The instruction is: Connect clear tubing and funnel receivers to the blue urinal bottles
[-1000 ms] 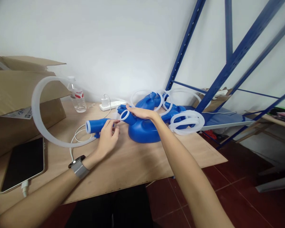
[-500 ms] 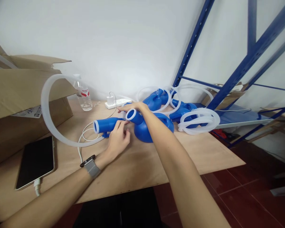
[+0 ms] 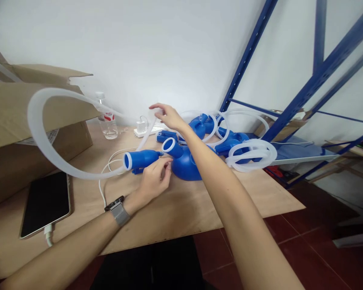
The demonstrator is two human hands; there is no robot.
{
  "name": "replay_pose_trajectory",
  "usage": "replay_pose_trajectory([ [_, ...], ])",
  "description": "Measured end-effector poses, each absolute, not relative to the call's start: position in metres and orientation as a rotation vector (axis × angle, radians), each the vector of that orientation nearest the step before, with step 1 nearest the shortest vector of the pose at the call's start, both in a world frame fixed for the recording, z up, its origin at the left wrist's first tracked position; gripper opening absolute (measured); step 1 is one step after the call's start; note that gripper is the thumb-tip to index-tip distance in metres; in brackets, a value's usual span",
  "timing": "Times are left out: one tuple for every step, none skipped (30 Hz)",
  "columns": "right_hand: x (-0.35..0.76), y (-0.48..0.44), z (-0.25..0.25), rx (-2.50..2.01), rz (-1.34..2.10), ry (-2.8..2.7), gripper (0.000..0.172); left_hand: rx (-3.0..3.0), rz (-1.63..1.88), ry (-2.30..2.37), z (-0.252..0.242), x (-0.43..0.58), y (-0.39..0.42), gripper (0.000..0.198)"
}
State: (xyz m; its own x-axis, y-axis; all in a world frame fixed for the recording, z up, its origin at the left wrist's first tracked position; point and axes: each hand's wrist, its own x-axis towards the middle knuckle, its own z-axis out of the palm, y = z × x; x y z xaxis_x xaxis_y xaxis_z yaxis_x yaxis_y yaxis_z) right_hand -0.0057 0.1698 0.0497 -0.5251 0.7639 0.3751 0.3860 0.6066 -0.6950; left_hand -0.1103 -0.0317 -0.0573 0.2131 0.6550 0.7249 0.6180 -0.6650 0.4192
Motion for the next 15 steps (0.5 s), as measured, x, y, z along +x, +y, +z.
replay_pose_trajectory([
  [-0.006, 0.170, 0.056, -0.920, 0.634, -2.130, 0.041, 2.501, 1.575, 1.185, -0.052, -0.110, -0.034, 0.029],
  [-0.006, 0.169, 0.061, -0.938, 0.553, -2.109, 0.039, 2.593, 1.684, 1.105, -0.046, -0.109, -0.036, 0.031],
  [-0.005, 0.166, 0.067, -0.951, 0.475, -2.100, 0.037, 2.666, 1.787, 1.062, -0.038, -0.109, -0.037, 0.034],
  [-0.004, 0.162, 0.072, -0.960, 0.396, -2.106, 0.036, 2.704, 1.861, 1.088, -0.029, -0.109, -0.037, 0.037],
  [-0.003, 0.156, 0.078, -0.967, 0.318, -2.123, 0.037, 2.691, 1.903, 1.189, -0.019, -0.109, -0.035, 0.040],
  [-0.002, 0.149, 0.083, -0.972, 0.243, -2.152, 0.039, 2.618, 1.902, 1.351, -0.010, -0.110, -0.029, 0.044],
  [-0.001, 0.141, 0.088, -0.980, 0.181, -2.183, 0.043, 2.513, 1.889, 1.496, -0.001, -0.113, -0.021, 0.048],
  [0.000, 0.133, 0.094, -0.985, 0.131, -2.210, 0.046, 2.403, 1.827, 1.614, 0.007, -0.116, -0.010, 0.054],
  [0.000, 0.124, 0.099, -0.991, 0.098, -2.235, 0.049, 2.311, 1.772, 1.680, 0.014, -0.121, 0.002, 0.061],
  [0.000, 0.114, 0.104, -0.996, 0.079, -2.260, 0.051, 2.240, 1.725, 1.704, 0.020, -0.126, 0.016, 0.068],
  [-0.001, 0.104, 0.109, -0.999, 0.073, -2.288, 0.051, 2.189, 1.675, 1.691, 0.025, -0.132, 0.029, 0.071],
  [-0.002, 0.094, 0.113, -1.004, 0.076, -2.316, 0.052, 2.156, 1.610, 1.645, 0.029, -0.138, 0.040, 0.073],
  [-0.004, 0.083, 0.116, -1.006, 0.078, -2.335, 0.052, 2.129, 1.576, 1.576, 0.033, -0.144, 0.050, 0.075],
  [-0.006, 0.073, 0.118, -1.006, 0.087, -2.347, 0.051, 2.121, 1.555, 1.495, 0.037, -0.149, 0.057, 0.076],
  [-0.008, 0.064, 0.120, -1.008, 0.112, -2.349, 0.050, 2.128, 1.540, 1.419, 0.040, -0.153, 0.060, 0.073],
])
